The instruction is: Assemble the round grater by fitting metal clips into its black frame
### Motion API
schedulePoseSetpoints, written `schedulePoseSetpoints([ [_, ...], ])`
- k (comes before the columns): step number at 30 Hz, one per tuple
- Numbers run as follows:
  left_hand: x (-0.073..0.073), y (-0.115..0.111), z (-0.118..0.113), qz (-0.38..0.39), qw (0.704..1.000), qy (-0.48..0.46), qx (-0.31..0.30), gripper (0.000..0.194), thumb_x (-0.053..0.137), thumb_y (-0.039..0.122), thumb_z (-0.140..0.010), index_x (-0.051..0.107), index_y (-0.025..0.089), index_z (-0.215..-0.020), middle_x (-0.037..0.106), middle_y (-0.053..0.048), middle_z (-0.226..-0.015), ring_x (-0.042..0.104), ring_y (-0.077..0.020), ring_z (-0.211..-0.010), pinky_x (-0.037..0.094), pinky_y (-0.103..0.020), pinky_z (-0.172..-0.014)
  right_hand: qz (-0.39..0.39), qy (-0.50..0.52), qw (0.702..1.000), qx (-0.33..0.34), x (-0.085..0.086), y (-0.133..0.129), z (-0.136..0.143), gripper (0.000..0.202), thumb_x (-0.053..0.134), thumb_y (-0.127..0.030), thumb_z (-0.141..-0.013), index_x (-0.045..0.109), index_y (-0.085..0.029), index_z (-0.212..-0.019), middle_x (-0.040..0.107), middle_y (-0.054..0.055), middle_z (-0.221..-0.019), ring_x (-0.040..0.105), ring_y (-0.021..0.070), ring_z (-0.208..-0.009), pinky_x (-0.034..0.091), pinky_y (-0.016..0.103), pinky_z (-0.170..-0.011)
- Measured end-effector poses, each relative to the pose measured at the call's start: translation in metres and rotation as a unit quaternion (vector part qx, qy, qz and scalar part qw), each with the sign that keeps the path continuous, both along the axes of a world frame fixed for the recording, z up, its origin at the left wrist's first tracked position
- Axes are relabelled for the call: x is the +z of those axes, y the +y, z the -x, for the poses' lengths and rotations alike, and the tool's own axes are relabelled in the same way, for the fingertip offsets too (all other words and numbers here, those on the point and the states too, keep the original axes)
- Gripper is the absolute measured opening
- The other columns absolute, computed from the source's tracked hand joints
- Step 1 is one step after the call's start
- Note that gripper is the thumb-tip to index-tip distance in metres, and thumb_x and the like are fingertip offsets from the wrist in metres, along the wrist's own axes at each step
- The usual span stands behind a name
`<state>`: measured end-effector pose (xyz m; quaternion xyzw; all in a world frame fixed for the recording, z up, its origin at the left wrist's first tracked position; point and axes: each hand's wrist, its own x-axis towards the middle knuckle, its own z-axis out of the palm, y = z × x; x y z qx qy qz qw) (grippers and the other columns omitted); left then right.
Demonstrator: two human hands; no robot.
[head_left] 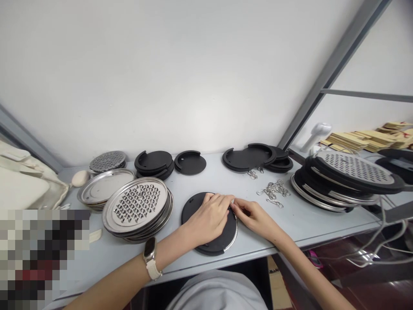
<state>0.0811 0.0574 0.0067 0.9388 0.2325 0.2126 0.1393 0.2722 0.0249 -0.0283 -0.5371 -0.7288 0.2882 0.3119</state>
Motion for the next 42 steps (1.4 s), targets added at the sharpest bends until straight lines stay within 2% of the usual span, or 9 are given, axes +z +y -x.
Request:
schedulePoseSetpoints([
  [4, 0.0006, -0.0001, 0.0003, -0.003, 1.0, -0.002, 0.0, 0.032, 0.039, 0.008, -0.092, 0.042, 0.016, -0.123, 0.058, -0.008, -0.115, 0.053, -0.0212, -0.105, 0.036, -0.038, -0.093, -0.002, 0.017, 1.0, -0.001, -0.0031, -0.0002, -0.001, 0.032, 0.04, -0.039, -0.097, 0.038, -0.021, -0.07, 0.034, -0.006, -0.062, 0.031, 0.0112, -0.056, 0.028, 0.023, -0.052],
  [11, 0.001, -0.0001, 0.0012, -0.001, 1.0, -0.001, -0.006, 0.032, 0.039, 0.007, -0.092, 0.042, 0.016, -0.123, 0.058, -0.008, -0.115, 0.054, -0.0213, -0.105, 0.036, -0.037, -0.092, 0.0, 0.022, 1.0, 0.006, -0.0019, 0.0007, -0.0017, 0.026, 0.04, -0.035, -0.096, 0.046, -0.019, -0.077, 0.039, -0.005, -0.064, 0.034, 0.0114, -0.057, 0.03, 0.023, -0.053],
  [21, -0.0004, 0.0004, 0.0009, 0.019, 1.0, -0.009, -0.017, 0.034, 0.037, 0.005, -0.091, 0.043, 0.018, -0.121, 0.059, -0.008, -0.115, 0.056, -0.0202, -0.105, 0.035, -0.037, -0.093, 0.006, 0.016, 1.0, 0.001, -0.0007, 0.0004, -0.0015, 0.029, 0.041, -0.035, -0.095, 0.045, -0.019, -0.072, 0.036, -0.006, -0.061, 0.032, 0.011, -0.056, 0.028, 0.023, -0.051],
  [31, -0.0003, 0.0013, 0.0008, 0.05, 0.998, -0.022, -0.028, 0.038, 0.036, 0.0, -0.087, 0.044, 0.019, -0.12, 0.059, -0.007, -0.115, 0.056, -0.0199, -0.105, 0.038, -0.035, -0.093, 0.007, 0.021, 1.0, 0.006, 0.0013, -0.0003, -0.0013, 0.028, 0.04, -0.036, -0.095, 0.05, -0.018, -0.077, 0.039, -0.005, -0.063, 0.033, 0.0115, -0.057, 0.03, 0.023, -0.053],
  [42, 0.0008, 0.0015, 0.0005, 0.062, 0.997, -0.02, -0.03, 0.04, 0.036, 0.0, -0.088, 0.041, 0.02, -0.123, 0.058, -0.006, -0.114, 0.056, -0.0195, -0.107, 0.039, -0.035, -0.094, 0.001, 0.034, 0.999, 0.006, -0.0031, 0.0, -0.0024, 0.026, 0.04, -0.037, -0.095, 0.043, -0.02, -0.076, 0.037, -0.005, -0.064, 0.033, 0.0116, -0.057, 0.029, 0.023, -0.052],
])
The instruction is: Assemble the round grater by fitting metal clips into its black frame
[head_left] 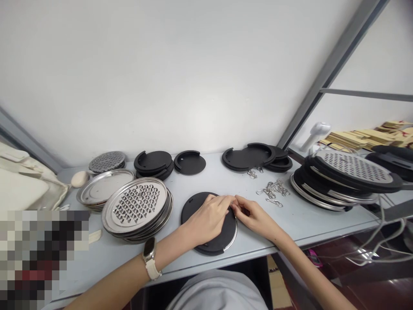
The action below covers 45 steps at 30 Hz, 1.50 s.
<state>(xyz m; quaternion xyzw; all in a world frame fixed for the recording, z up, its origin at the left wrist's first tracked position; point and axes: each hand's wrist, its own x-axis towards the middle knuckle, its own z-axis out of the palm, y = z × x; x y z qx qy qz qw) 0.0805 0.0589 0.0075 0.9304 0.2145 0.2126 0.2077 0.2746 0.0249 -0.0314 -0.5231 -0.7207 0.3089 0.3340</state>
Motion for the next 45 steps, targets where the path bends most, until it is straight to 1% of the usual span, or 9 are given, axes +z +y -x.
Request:
schedulePoseSetpoints([
  [9, 0.0004, -0.0004, 0.0003, -0.016, 1.0, 0.008, 0.002, 0.036, 0.036, 0.001, -0.088, 0.043, 0.018, -0.119, 0.058, -0.007, -0.112, 0.055, -0.0203, -0.106, 0.039, -0.035, -0.094, 0.004, -0.004, 1.0, 0.003, 0.0013, 0.0011, 0.0001, 0.023, 0.042, -0.031, -0.094, 0.042, -0.02, -0.074, 0.039, -0.005, -0.064, 0.034, 0.0112, -0.057, 0.029, 0.022, -0.053],
  [15, 0.0008, -0.0007, 0.0006, -0.022, 1.0, 0.019, 0.004, 0.036, 0.035, 0.002, -0.089, 0.043, 0.019, -0.119, 0.057, -0.007, -0.111, 0.055, -0.0211, -0.105, 0.039, -0.036, -0.093, -0.001, -0.011, 1.0, -0.002, 0.0027, 0.0002, 0.0008, 0.025, 0.041, -0.034, -0.095, 0.041, -0.02, -0.073, 0.039, -0.005, -0.063, 0.035, 0.0115, -0.057, 0.03, 0.022, -0.053],
  [29, 0.0006, -0.0011, 0.0004, -0.029, 0.999, 0.014, 0.002, 0.034, 0.036, 0.001, -0.089, 0.045, 0.018, -0.117, 0.057, -0.007, -0.11, 0.054, -0.0198, -0.104, 0.038, -0.034, -0.093, -0.001, -0.017, 1.0, 0.001, 0.0025, 0.0003, 0.0002, 0.024, 0.04, -0.032, -0.094, 0.041, -0.02, -0.074, 0.038, -0.006, -0.063, 0.035, 0.0115, -0.058, 0.029, 0.022, -0.053],
  [35, 0.0009, -0.0014, 0.0001, -0.035, 0.999, 0.019, 0.002, 0.035, 0.036, 0.001, -0.09, 0.043, 0.018, -0.12, 0.057, -0.007, -0.11, 0.054, -0.0198, -0.104, 0.038, -0.034, -0.092, -0.004, -0.019, 1.0, -0.003, 0.003, 0.0, 0.0002, 0.025, 0.04, -0.032, -0.094, 0.04, -0.02, -0.072, 0.036, -0.006, -0.062, 0.034, 0.0114, -0.057, 0.028, 0.023, -0.053],
  [40, -0.0008, -0.0014, -0.0004, -0.06, 0.998, 0.032, 0.004, 0.033, 0.036, 0.002, -0.09, 0.043, 0.016, -0.119, 0.056, -0.008, -0.111, 0.053, -0.0203, -0.105, 0.037, -0.035, -0.093, -0.003, -0.013, 1.0, -0.006, 0.0045, 0.0005, 0.0016, 0.025, 0.041, -0.033, -0.094, 0.041, -0.02, -0.072, 0.037, -0.006, -0.062, 0.034, 0.0115, -0.058, 0.029, 0.022, -0.053],
  [45, -0.0029, -0.0012, -0.0005, -0.071, 0.997, 0.033, 0.008, 0.032, 0.037, 0.002, -0.09, 0.043, 0.015, -0.118, 0.056, -0.008, -0.111, 0.052, -0.0199, -0.104, 0.036, -0.035, -0.093, 0.001, -0.014, 1.0, -0.003, 0.0022, 0.0012, 0.0005, 0.025, 0.041, -0.034, -0.095, 0.043, -0.02, -0.073, 0.037, -0.005, -0.063, 0.034, 0.0119, -0.058, 0.029, 0.023, -0.054],
])
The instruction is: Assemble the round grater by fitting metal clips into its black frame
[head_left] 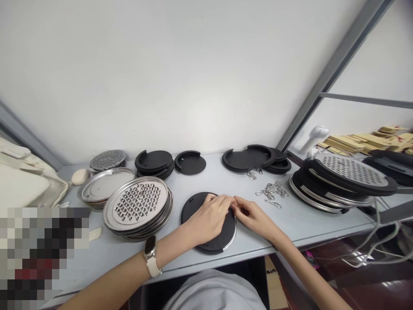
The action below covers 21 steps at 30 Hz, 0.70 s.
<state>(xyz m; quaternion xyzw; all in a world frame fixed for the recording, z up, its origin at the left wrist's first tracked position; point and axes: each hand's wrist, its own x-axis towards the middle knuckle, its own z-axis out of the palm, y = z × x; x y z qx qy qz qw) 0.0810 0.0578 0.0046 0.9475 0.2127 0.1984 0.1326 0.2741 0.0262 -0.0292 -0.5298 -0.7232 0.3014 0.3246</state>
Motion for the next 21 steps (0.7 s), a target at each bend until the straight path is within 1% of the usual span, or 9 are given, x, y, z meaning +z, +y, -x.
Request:
schedulePoseSetpoints([
  [4, -0.0003, 0.0001, 0.0006, -0.001, 1.0, -0.001, -0.001, 0.032, 0.036, 0.003, -0.09, 0.043, 0.015, -0.119, 0.056, -0.007, -0.111, 0.052, -0.0196, -0.104, 0.036, -0.035, -0.094, 0.0, 0.0, 1.0, 0.005, -0.0017, 0.0, -0.001, 0.024, 0.041, -0.032, -0.095, 0.043, -0.02, -0.074, 0.036, -0.005, -0.064, 0.033, 0.0116, -0.058, 0.028, 0.023, -0.054],
  [11, 0.0003, 0.0003, 0.0005, 0.004, 1.0, -0.001, 0.0, 0.031, 0.036, 0.003, -0.091, 0.042, 0.016, -0.118, 0.055, -0.007, -0.11, 0.052, -0.0203, -0.103, 0.037, -0.035, -0.093, 0.007, -0.003, 1.0, 0.006, 0.0004, 0.0001, 0.0001, 0.024, 0.04, -0.032, -0.095, 0.042, -0.02, -0.074, 0.035, -0.005, -0.064, 0.032, 0.0117, -0.059, 0.028, 0.024, -0.054],
  [16, 0.0005, 0.0, 0.0007, 0.002, 1.0, -0.001, 0.004, 0.035, 0.034, 0.003, -0.091, 0.037, 0.015, -0.123, 0.052, -0.009, -0.113, 0.051, -0.0215, -0.105, 0.038, -0.036, -0.094, 0.007, -0.002, 1.0, 0.011, -0.0015, 0.0003, -0.0014, 0.022, 0.04, -0.03, -0.095, 0.043, -0.02, -0.076, 0.037, -0.005, -0.065, 0.034, 0.0119, -0.06, 0.029, 0.024, -0.055],
  [21, 0.0024, -0.0016, 0.0008, 0.0, 1.0, 0.001, 0.012, 0.035, 0.034, 0.003, -0.091, 0.036, 0.015, -0.123, 0.049, -0.009, -0.114, 0.048, -0.0222, -0.103, 0.041, -0.036, -0.092, 0.006, -0.006, 1.0, 0.013, -0.0008, 0.0008, -0.0014, 0.023, 0.04, -0.03, -0.095, 0.041, -0.02, -0.074, 0.035, -0.006, -0.063, 0.033, 0.0115, -0.058, 0.028, 0.023, -0.054],
])
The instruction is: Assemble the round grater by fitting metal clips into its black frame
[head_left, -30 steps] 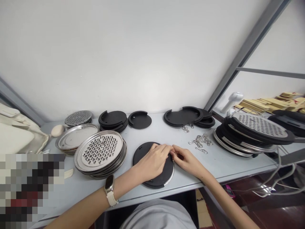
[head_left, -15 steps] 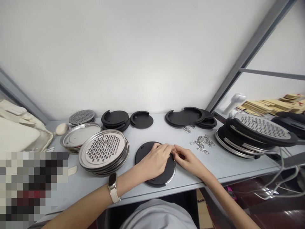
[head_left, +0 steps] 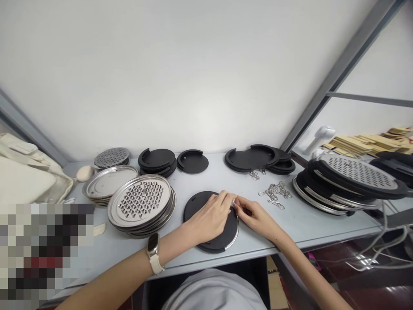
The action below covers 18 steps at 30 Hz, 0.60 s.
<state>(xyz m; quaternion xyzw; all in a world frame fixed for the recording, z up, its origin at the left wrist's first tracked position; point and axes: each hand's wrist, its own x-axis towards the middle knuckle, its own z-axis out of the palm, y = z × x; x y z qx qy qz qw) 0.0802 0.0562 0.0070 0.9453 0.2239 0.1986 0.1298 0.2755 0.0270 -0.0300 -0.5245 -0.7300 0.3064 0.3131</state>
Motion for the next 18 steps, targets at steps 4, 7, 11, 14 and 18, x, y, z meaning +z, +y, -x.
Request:
schedulePoseSetpoints([
  [4, 0.0007, -0.0008, -0.0005, 0.007, 1.0, -0.004, 0.002, 0.036, 0.034, 0.003, -0.09, 0.036, 0.016, -0.123, 0.048, -0.009, -0.114, 0.048, -0.0221, -0.103, 0.042, -0.035, -0.091, 0.0, -0.001, 1.0, -0.001, 0.0011, -0.0001, 0.0001, 0.023, 0.04, -0.03, -0.095, 0.041, -0.02, -0.074, 0.036, -0.006, -0.063, 0.033, 0.0115, -0.058, 0.028, 0.023, -0.054],
  [7, 0.0006, -0.0009, -0.0009, 0.0, 1.0, 0.004, 0.006, 0.036, 0.034, 0.002, -0.09, 0.036, 0.016, -0.124, 0.048, -0.01, -0.115, 0.048, -0.0227, -0.104, 0.042, -0.036, -0.092, -0.001, 0.003, 1.0, -0.001, 0.0008, -0.0009, -0.0002, 0.023, 0.04, -0.031, -0.095, 0.04, -0.02, -0.074, 0.035, -0.006, -0.063, 0.033, 0.0116, -0.058, 0.028, 0.023, -0.054],
  [11, 0.0007, -0.0011, -0.001, -0.001, 1.0, 0.008, 0.008, 0.036, 0.033, 0.003, -0.091, 0.035, 0.016, -0.124, 0.048, -0.01, -0.116, 0.048, -0.0229, -0.105, 0.041, -0.037, -0.093, 0.002, 0.003, 1.0, -0.002, 0.0002, -0.0013, -0.0003, 0.024, 0.04, -0.032, -0.095, 0.04, -0.02, -0.074, 0.034, -0.006, -0.063, 0.032, 0.0115, -0.058, 0.028, 0.023, -0.054],
  [14, 0.001, -0.0013, -0.0006, -0.001, 1.0, 0.006, 0.007, 0.034, 0.033, 0.004, -0.092, 0.035, 0.016, -0.124, 0.048, -0.01, -0.115, 0.048, -0.0225, -0.104, 0.042, -0.037, -0.092, 0.003, 0.002, 1.0, -0.003, 0.0002, -0.0007, -0.0003, 0.025, 0.04, -0.033, -0.095, 0.04, -0.02, -0.074, 0.035, -0.006, -0.062, 0.032, 0.0116, -0.057, 0.028, 0.023, -0.053],
  [18, 0.0007, -0.0014, 0.0, 0.008, 1.0, -0.006, 0.006, 0.034, 0.034, 0.004, -0.092, 0.034, 0.016, -0.124, 0.047, -0.01, -0.116, 0.048, -0.0221, -0.105, 0.042, -0.037, -0.093, 0.001, 0.001, 1.0, -0.006, 0.0006, -0.0007, -0.0007, 0.025, 0.04, -0.034, -0.095, 0.041, -0.02, -0.074, 0.036, -0.006, -0.062, 0.032, 0.0118, -0.058, 0.028, 0.023, -0.053],
])
